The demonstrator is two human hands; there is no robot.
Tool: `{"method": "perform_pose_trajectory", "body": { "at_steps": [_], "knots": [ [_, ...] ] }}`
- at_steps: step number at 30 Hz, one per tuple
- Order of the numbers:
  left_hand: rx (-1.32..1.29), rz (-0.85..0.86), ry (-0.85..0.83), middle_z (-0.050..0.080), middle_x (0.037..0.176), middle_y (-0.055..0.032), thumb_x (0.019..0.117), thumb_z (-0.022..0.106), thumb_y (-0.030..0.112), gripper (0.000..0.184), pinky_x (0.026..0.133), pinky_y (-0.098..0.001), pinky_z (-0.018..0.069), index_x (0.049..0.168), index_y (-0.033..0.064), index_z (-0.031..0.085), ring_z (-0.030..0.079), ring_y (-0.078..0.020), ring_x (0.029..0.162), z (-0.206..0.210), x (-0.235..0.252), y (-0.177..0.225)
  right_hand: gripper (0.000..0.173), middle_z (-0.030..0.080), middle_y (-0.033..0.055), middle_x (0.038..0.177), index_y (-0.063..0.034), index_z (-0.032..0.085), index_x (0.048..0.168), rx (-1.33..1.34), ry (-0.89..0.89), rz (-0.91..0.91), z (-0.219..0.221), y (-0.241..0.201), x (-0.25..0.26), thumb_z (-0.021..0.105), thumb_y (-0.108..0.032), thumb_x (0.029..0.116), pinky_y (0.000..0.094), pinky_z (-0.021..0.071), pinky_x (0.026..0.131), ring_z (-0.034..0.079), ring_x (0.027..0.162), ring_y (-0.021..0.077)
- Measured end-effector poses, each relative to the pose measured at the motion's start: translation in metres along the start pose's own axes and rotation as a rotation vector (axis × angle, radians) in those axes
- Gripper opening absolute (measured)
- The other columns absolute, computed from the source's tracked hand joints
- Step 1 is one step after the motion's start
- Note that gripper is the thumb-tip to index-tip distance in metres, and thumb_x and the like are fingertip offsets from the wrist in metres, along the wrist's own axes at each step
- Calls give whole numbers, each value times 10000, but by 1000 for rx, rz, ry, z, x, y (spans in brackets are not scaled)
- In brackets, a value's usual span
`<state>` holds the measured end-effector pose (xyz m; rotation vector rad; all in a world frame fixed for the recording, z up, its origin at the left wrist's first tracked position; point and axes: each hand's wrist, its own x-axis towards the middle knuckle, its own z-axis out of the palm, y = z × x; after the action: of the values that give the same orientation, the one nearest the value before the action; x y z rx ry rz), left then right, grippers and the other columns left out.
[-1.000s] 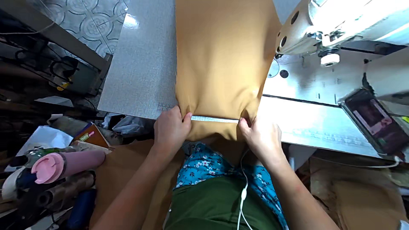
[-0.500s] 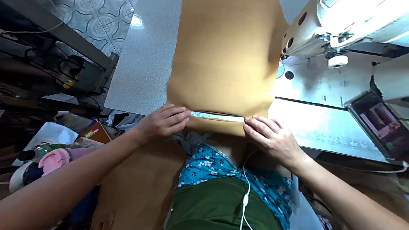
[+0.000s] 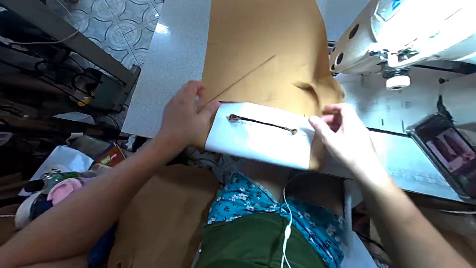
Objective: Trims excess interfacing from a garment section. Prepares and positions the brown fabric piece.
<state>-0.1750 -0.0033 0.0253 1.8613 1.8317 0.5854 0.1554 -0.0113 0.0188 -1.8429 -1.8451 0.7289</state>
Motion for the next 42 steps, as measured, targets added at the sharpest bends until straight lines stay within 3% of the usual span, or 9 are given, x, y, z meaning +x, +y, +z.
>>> {"method": "perform_pose_trajectory", "body": {
  "at_steps": [2,4,12,18,23,29,35,39,42],
  "knots": [
    [149,436,177,656,1167,-295,1001,632,249,366,917,-587,496,1168,-75,657,629,-459,1094,16,-5,-1,523,641,284,1169,77,578,1291,-158,244,-302,20,-4,-10,648,-337,980,595,503,874,636,1046,434],
    [188,645,170,697,1110,-229,998,621,218,277,895,-548,512,1120,-10,720,658,-420,1057,36,-3,-3,391,682,264,1071,55,684,1170,-207,350,-568,41,-7,-13,697,-264,944,560,500,765,656,957,434],
    [33,573,31,691,949,-166,963,613,30,129,792,-478,536,969,-7,737,674,-329,897,53,-1,-10,136,661,171,891,-4,723,995,-100,80,-566,58,12,6,639,-106,961,494,523,697,669,828,349],
    [-124,358,67,657,881,-105,1000,593,48,81,717,-238,538,997,4,662,632,-124,768,49,-5,-8,191,589,167,923,36,602,1005,-52,132,-381,54,10,0,492,-112,1054,406,519,674,628,790,284],
    [-2,493,37,678,927,-163,957,629,35,110,742,-422,543,1024,-18,697,661,-280,813,52,-2,-6,200,646,197,921,31,670,1024,-135,119,-532,59,17,1,574,-141,987,520,507,688,662,851,384],
    [-142,480,89,727,900,-129,973,599,51,140,794,-295,527,986,-17,721,677,-155,815,53,1,-18,187,631,188,896,41,674,979,-53,226,-485,53,20,2,560,-101,1020,421,517,676,648,790,302],
    [111,869,55,742,1038,-148,949,541,2,215,913,-480,510,984,28,752,695,-319,970,50,2,-40,180,682,176,876,-24,735,926,-282,170,-919,39,39,-4,555,-34,936,458,479,617,649,796,370],
    [269,990,19,739,1102,-136,1052,490,255,349,908,-442,493,987,33,752,677,-308,1017,43,-4,-36,342,692,146,900,-45,759,930,-304,12,-770,30,30,-16,521,-279,1005,465,460,605,650,787,348],
    [171,927,-12,719,909,-132,1041,486,251,347,818,-441,502,904,21,708,682,-298,894,44,-1,-26,300,657,150,819,-4,725,868,-207,7,-613,33,22,-15,576,-239,981,457,488,602,652,737,329]
  ]
}}
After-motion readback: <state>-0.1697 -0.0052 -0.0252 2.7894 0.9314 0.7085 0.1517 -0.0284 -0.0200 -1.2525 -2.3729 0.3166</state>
